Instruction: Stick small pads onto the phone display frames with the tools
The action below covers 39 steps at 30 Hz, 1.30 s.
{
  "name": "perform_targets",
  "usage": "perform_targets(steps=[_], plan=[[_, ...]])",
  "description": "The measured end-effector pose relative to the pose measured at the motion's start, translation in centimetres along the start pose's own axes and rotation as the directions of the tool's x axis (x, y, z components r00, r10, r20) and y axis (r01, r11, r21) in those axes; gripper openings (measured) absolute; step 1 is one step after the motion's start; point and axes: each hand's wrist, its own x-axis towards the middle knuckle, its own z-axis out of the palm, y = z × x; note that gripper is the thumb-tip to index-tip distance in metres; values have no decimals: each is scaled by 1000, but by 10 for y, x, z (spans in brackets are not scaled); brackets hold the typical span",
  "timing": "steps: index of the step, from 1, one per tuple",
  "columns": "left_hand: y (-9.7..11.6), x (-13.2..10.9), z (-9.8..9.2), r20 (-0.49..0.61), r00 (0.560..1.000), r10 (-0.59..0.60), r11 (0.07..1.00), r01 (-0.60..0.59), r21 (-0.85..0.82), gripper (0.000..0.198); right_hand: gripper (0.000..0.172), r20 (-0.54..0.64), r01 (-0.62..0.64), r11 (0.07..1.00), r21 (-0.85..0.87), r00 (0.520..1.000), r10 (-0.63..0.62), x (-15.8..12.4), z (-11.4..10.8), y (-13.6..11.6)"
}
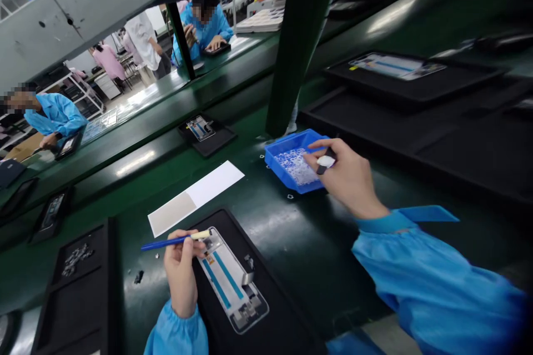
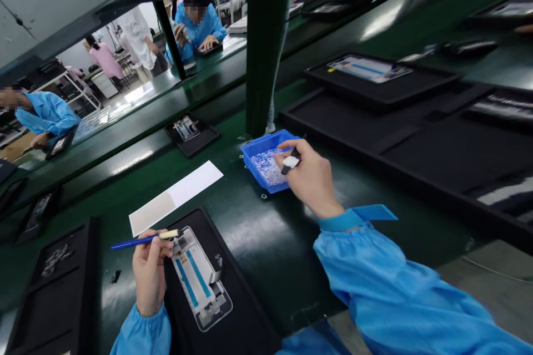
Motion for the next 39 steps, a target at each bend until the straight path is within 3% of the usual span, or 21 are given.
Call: perform_targets(steps=[3, 5, 8, 10, 11, 13, 15, 18, 22, 27, 31, 39], plan=[[4, 2, 2, -39, 998, -41, 999, 40, -33, 61, 33, 98, 136, 968, -210, 988, -117, -2, -2, -2], [5, 5, 2, -63, 995, -72, 996, 69, -48, 66, 31, 89, 171, 961, -218, 984, -155, -7, 0, -11], [4, 8, 0, -85, 992, -91, 996, 89, -30, 65, 21, 46, 213, 976, -51, 976, -211, -24, 10, -37], [4, 9, -3, -88, 993, -81, 997, 82, 10, 63, 18, 175, 273, 956, 109, 941, -288, -40, 22, -55], [4, 10, -4, -87, 994, -66, 997, 69, 41, 62, 17, 287, 300, 937, 179, 895, -342, -49, 31, -62], [5, 10, -6, -72, 997, -16, 992, 25, 125, 59, 18, 501, 336, 903, 268, 752, -429, -66, 50, -73], [6, 10, -7, -36, 998, 50, 974, -41, 223, 54, 27, 627, 359, 883, 303, 622, -468, -82, 70, -78], [6, 7, -9, 28, 991, 134, 925, -135, 356, 46, 35, 675, 407, 856, 317, 537, -506, -97, 91, -80], [5, 2, -12, 115, 975, 190, 834, -222, 504, 35, 37, 670, 437, 839, 325, 520, -530, -106, 95, -75], [5, -4, -16, 277, 947, 164, 713, -308, 630, 29, 39, 734, 277, 881, 382, 489, -472, -104, 84, -66], [4, -6, -16, 334, 928, 164, 643, -357, 678, 25, 36, 769, 208, 898, 388, 465, -440, -102, 79, -66], [2, -6, -16, 350, 916, 196, 565, -398, 723, 20, 44, 750, 310, 895, 321, 494, -440, -106, 78, -71]])
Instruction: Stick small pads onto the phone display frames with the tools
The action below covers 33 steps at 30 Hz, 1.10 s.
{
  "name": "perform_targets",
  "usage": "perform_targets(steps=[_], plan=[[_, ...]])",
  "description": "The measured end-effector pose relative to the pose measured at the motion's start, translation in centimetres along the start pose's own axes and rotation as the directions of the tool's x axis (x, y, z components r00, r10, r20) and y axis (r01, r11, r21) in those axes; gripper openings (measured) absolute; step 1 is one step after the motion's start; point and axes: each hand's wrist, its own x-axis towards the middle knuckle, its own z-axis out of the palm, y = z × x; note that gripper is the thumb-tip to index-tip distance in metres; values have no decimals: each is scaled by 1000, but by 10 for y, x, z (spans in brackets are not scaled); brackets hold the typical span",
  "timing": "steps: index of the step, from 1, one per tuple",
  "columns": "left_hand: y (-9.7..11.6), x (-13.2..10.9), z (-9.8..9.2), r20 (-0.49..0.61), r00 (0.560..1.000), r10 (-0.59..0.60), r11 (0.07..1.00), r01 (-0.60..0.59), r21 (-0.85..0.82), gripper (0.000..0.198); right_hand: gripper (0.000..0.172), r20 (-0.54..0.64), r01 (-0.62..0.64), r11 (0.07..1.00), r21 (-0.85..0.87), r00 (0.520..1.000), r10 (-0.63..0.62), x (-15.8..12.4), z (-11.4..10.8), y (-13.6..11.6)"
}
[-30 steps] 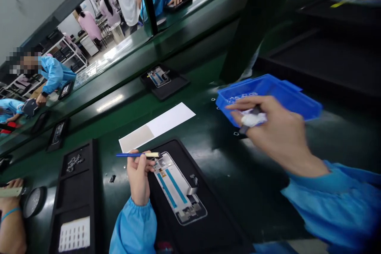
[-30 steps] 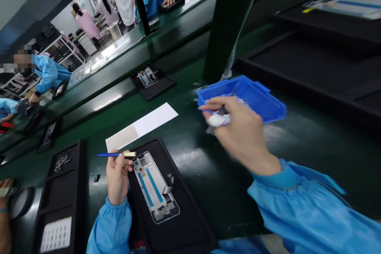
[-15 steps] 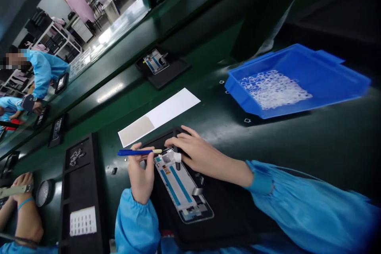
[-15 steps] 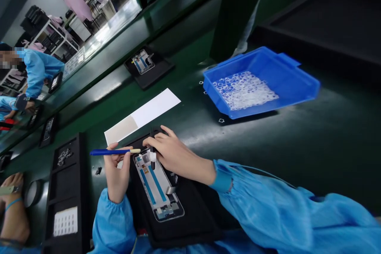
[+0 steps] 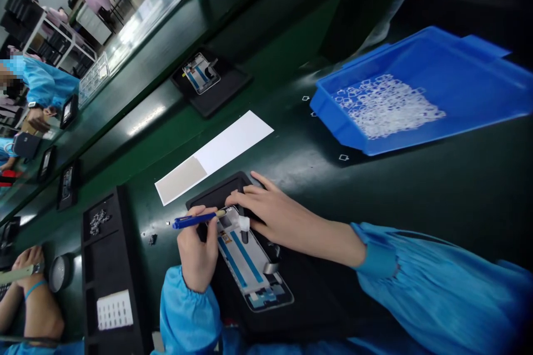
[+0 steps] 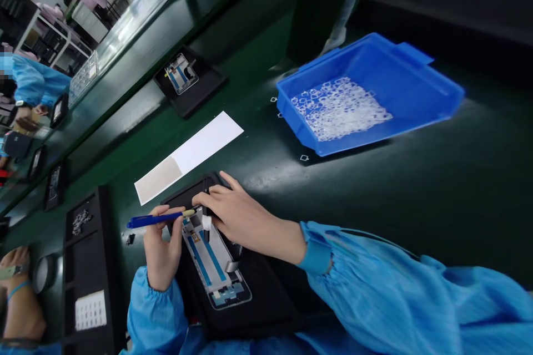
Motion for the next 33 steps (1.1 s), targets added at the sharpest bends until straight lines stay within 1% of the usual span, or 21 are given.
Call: perform_targets(steps=[3, 9, 16, 20, 23, 26, 29, 31, 33], plan=[[1, 0, 0, 11, 1000, 9, 999, -10, 34, 19, 44, -5, 10, 1000, -19, 1000, -10, -1, 2, 1], [2, 0, -1, 28, 1000, -9, 999, 7, 49, 20, 42, 0, 9, 999, -38, 1000, -9, -2, 3, 2], [3, 2, 0, 15, 1000, -18, 1000, 17, 21, 20, 41, 0, 4, 999, -40, 1000, -4, -2, 2, 1], [7, 3, 1, 29, 1000, 7, 999, -8, 48, 20, 40, -6, 7, 999, -50, 1000, -7, -2, 1, 0], [13, 6, 1, 51, 999, -1, 999, -1, 42, 14, 40, -13, 13, 998, -54, 1000, -14, -1, 2, 1], [19, 9, 1, 84, 996, 30, 997, -37, 73, 11, 41, -9, 8, 999, -41, 1000, -9, -2, 2, 1], [18, 10, 2, 102, 991, 86, 990, -96, 98, 11, 42, 1, -1, 1000, -26, 1000, 1, -3, 3, 2], [15, 10, 3, 78, 994, 78, 993, -85, 85, 9, 41, 7, 1, 1000, -21, 1000, -1, -3, 2, 3], [11, 10, 2, -10, 999, 31, 1000, -31, -1, 8, 40, 22, -1, 1000, -15, 1000, 1, -2, 2, 3]])
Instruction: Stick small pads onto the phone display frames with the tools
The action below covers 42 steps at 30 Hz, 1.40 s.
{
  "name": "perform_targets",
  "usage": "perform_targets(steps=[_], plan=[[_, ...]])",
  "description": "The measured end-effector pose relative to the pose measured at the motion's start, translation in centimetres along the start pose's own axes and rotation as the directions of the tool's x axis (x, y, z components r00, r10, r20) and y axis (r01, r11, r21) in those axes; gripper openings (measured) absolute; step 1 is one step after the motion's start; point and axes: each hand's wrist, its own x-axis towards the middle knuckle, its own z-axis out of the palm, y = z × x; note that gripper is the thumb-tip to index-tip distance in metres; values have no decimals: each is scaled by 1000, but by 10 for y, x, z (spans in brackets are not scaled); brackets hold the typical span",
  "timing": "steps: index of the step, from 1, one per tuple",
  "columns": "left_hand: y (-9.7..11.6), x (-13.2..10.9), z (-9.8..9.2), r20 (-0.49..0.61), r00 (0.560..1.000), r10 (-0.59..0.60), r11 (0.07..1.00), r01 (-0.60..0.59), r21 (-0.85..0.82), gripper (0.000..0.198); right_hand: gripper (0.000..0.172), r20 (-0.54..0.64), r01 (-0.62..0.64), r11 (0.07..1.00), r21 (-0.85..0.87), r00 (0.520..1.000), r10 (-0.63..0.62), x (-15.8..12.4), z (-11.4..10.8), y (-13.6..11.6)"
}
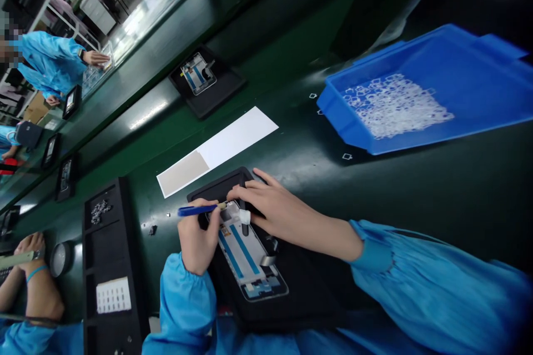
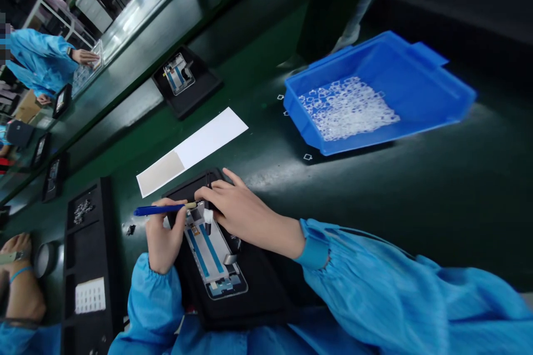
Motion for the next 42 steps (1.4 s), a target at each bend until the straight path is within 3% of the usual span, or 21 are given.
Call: perform_targets(steps=[3, 5, 6, 8, 11, 14, 17, 20, 23, 28, 31, 35, 38, 40, 42], plan=[[-2, 1, -7, -245, 969, -45, 969, -17, -247, 11, 38, 23, -11, 1000, 20, 1000, 11, 2, -2, 0], [-2, -1, -13, -306, 952, 12, 963, -93, -251, 11, 35, 29, -20, 999, 47, 999, 19, 3, -3, 0], [-2, -2, -15, -262, 962, 74, 978, -121, -171, 12, 32, 30, -22, 998, 63, 999, 21, 3, -3, 0], [-4, -8, -17, -66, 980, 186, 979, -179, 100, 17, 27, 22, -21, 995, 95, 1000, 19, 4, -3, 2], [-9, -18, -12, 174, 950, 259, 839, -311, 446, 29, 22, 0, -10, 992, 128, 1000, 10, 4, -2, 4], [-13, -23, -6, 249, 923, 295, 715, -385, 583, 40, 24, -6, 2, 991, 133, 1000, -1, 4, -2, 5], [-11, -20, -4, 287, 910, 299, 665, -414, 622, 42, 30, -15, 17, 993, 117, 1000, -15, 4, 1, 7], [-6, -13, -4, 340, 912, 232, 649, -405, 644, 42, 33, -88, 64, 997, 50, 994, -59, 5, 4, 10], [0, -8, -4, 403, 904, 144, 640, -396, 658, 42, 32, -250, 93, 996, -5, 964, -91, 5, 1, 11], [-1, -1, -11, 445, 895, 25, 720, -325, 613, 46, 28, -476, -82, 985, 149, 867, 145, 11, -22, 12], [-5, 17, -15, 381, 924, -38, 811, -195, 552, 45, 42, -459, -168, 951, 259, 845, 274, 28, -28, 22], [-11, 58, -10, 260, 952, -160, 777, -41, 628, 37, 57, -304, -227, 867, 443, 872, 384, 65, -20, 39], [-14, 80, -1, 317, 920, -230, 744, -44, 667, 41, 37, -240, -267, 843, 467, 880, 411, 94, -11, 44], [-16, 84, 3, 355, 904, -239, 742, -66, 668, 42, 23, -237, -283, 848, 448, 877, 418, 108, -8, 45], [-17, 83, 5, 356, 905, -234, 745, -68, 663, 42, 20, -249, -304, 854, 422, 867, 432, 118, -5, 44]])
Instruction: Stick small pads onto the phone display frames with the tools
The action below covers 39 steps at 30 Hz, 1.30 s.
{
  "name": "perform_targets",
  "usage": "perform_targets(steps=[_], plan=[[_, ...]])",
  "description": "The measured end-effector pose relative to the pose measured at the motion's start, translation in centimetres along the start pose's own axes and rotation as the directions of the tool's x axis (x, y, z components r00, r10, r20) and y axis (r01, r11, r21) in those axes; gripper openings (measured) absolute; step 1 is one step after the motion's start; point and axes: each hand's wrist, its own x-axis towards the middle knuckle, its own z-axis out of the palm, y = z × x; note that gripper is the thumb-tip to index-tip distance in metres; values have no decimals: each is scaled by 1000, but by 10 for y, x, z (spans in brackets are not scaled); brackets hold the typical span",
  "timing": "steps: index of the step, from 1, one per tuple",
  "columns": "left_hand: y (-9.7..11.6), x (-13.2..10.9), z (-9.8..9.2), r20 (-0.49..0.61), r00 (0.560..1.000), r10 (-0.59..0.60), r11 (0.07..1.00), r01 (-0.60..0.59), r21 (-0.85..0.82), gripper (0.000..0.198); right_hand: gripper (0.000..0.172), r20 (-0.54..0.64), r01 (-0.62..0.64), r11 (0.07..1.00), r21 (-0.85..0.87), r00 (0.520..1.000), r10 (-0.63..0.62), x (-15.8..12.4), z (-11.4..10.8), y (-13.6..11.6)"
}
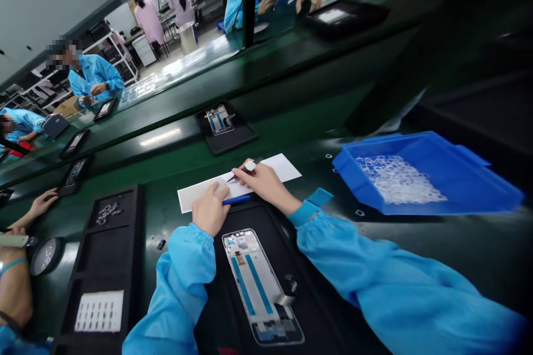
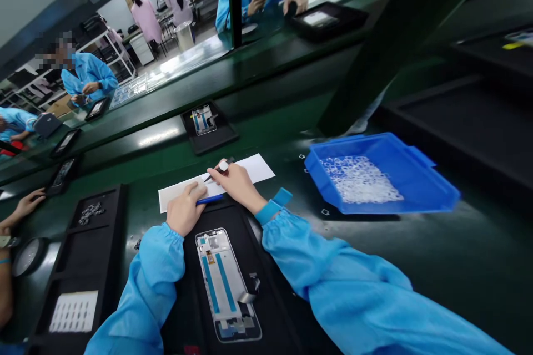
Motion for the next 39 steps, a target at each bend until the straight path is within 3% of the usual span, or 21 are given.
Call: perform_targets(steps=[6, 13, 19, 21, 25, 28, 30, 32, 35, 39], plan=[[-1, -4, 4, -14, 1000, -8, 999, 7, -40, 41, 22, -100, -39, 999, -23, 994, 36, 12, 12, 0], [-2, -2, 2, 2, 1000, -12, 999, 12, -37, 42, 26, -93, -62, 998, 17, 994, 64, 8, 13, 5], [-1, -2, 5, -12, 1000, -23, 997, 22, -77, 42, 24, -85, -77, 978, 195, 992, 95, 14, 11, 10], [-3, -2, 8, -31, 999, -19, 995, 16, -103, 42, 31, -128, -62, 961, 270, 987, 99, 12, 5, 8], [-12, -7, 10, -180, 983, -35, 970, -10, -242, 42, 56, -232, -26, 933, 360, 966, 117, -22, -16, 2], [-18, -19, 10, -338, 935, -106, 896, -57, -440, 27, 61, -196, -57, 932, 359, 971, 135, -68, -26, -2], [-19, -28, 10, -286, 955, -81, 819, -100, -565, 19, 57, -139, -85, 940, 329, 981, 137, -97, -25, -4], [-16, -35, 10, -125, 992, 13, 769, -90, -633, 23, 53, -111, -104, 957, 272, 984, 138, -118, -20, -5], [-10, -40, 9, 57, 995, 82, 784, -29, -621, 25, 46, -102, -119, 983, 141, 986, 134, -130, -11, -5], [-6, -37, 4, 124, 989, 85, 838, -3, -546, 19, 33, -73, -65, 998, -14, 995, 63, -127, -7, -6]])
